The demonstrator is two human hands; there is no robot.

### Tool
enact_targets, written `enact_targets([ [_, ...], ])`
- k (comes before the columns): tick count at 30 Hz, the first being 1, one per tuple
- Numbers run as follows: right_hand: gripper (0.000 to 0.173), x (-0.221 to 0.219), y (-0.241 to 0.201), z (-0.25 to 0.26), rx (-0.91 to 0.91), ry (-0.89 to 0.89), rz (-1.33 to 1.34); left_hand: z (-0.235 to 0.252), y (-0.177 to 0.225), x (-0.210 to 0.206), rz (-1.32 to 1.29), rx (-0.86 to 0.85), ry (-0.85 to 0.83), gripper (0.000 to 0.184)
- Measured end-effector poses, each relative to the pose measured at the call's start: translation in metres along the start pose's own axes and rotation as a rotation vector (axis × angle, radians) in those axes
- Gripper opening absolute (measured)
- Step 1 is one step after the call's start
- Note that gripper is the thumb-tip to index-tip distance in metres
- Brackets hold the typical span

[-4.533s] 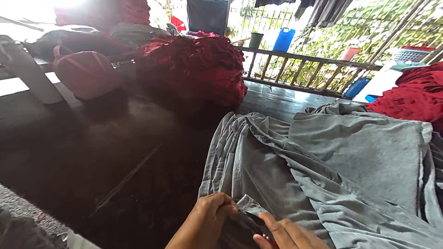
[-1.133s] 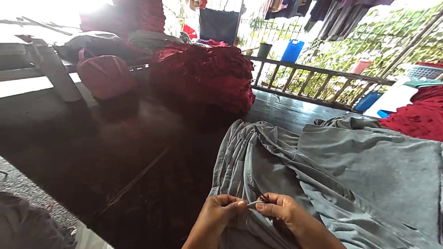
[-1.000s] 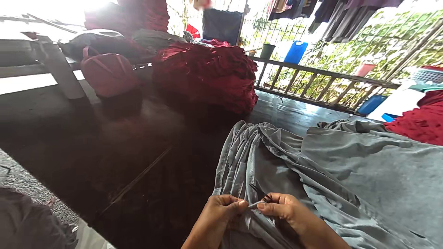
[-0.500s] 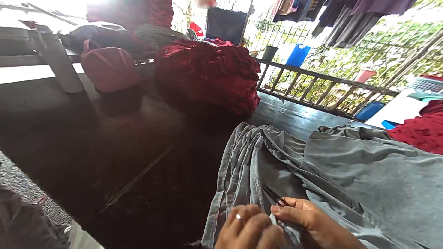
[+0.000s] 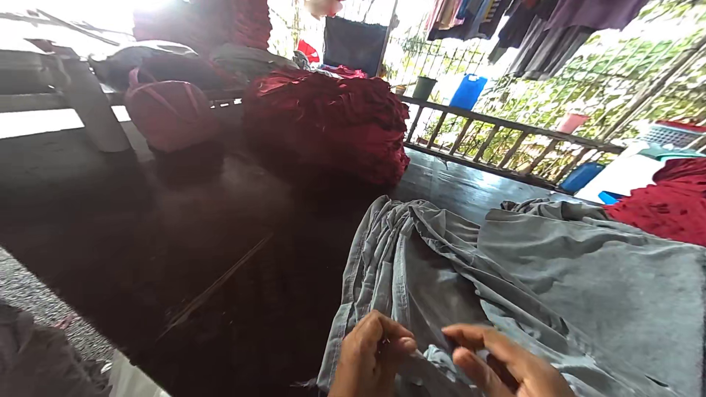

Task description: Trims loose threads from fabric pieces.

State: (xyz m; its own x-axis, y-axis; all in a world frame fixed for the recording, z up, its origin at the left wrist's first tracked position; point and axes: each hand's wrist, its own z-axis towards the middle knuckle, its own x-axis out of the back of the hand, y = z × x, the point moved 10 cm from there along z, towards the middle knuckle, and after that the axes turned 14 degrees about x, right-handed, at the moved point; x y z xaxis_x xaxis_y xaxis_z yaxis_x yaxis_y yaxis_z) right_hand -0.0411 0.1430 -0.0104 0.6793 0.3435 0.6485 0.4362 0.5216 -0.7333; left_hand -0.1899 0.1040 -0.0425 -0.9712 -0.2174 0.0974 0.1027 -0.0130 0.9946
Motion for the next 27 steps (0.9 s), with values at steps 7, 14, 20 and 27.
enact_targets([
  [7,0.038,0.004,-0.021,-0.007,0.095,-0.162,-0.098,-0.002,-0.006,-0.009,-0.166,0.078,-0.112,0.017],
  [14,0.030,0.005,-0.017,-0.003,0.097,-0.247,-0.045,-0.004,-0.003,-0.010,-0.191,0.072,-0.148,0.016],
  [20,0.027,0.001,-0.016,-0.001,0.104,-0.245,-0.008,-0.003,-0.003,-0.010,-0.189,0.053,-0.145,0.017],
  [27,0.024,-0.002,-0.014,0.000,0.087,-0.259,0.007,-0.003,-0.007,-0.010,-0.213,0.040,-0.165,0.017],
])
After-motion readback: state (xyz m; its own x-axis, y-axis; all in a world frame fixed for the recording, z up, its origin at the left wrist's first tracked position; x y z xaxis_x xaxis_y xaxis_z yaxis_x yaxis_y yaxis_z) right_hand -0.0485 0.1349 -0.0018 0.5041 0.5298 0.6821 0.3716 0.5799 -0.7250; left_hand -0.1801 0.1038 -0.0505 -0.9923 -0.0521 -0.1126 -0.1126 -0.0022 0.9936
